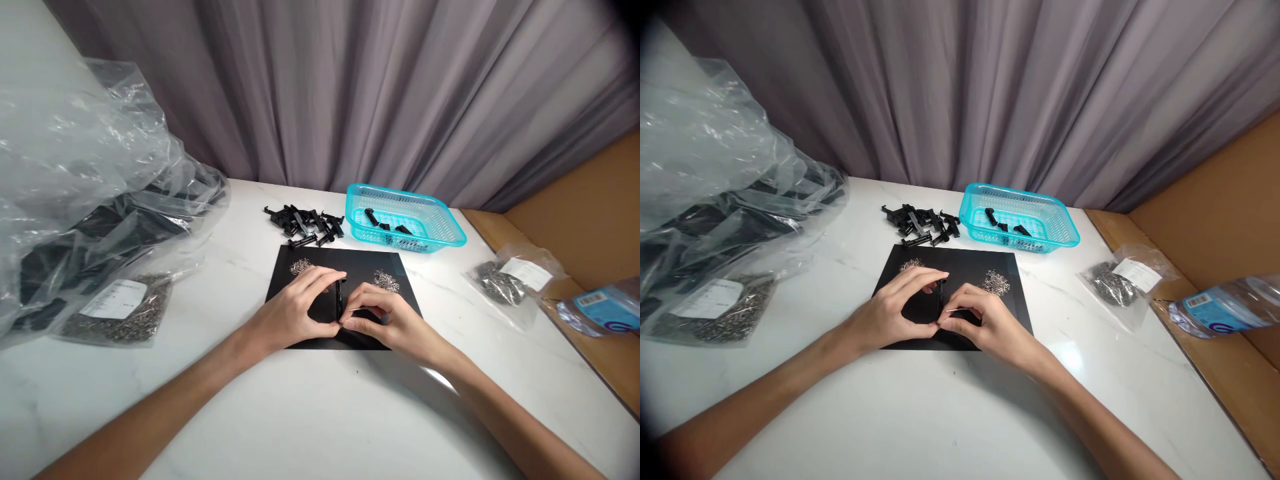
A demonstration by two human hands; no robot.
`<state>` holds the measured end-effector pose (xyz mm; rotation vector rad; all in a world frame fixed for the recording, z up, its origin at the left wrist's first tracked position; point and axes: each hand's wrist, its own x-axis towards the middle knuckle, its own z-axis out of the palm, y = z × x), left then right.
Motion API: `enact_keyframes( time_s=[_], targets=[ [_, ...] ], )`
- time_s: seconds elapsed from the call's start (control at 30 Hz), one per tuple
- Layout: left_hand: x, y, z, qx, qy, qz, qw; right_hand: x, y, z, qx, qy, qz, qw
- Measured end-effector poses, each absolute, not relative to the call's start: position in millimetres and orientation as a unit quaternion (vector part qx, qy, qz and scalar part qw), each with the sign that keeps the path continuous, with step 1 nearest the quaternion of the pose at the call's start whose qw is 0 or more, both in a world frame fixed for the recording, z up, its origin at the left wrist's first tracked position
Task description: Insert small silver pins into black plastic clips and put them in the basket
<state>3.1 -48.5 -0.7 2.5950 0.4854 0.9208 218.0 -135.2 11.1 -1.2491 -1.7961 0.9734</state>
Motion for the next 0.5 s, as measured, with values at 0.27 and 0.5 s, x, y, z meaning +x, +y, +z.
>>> enact_keyframes(
  time_s=[0.27,0.5],
  targets=[
    [3,-48,0,0.914,0.171,0.334,0.152,217,-133,6,-0.500,-0.678,0.386,0.377],
    [3,-48,-3,0.917,0.161,0.338,0.137,216,-131,-1,-0.530,-0.629,0.423,0.380]
  ],
)
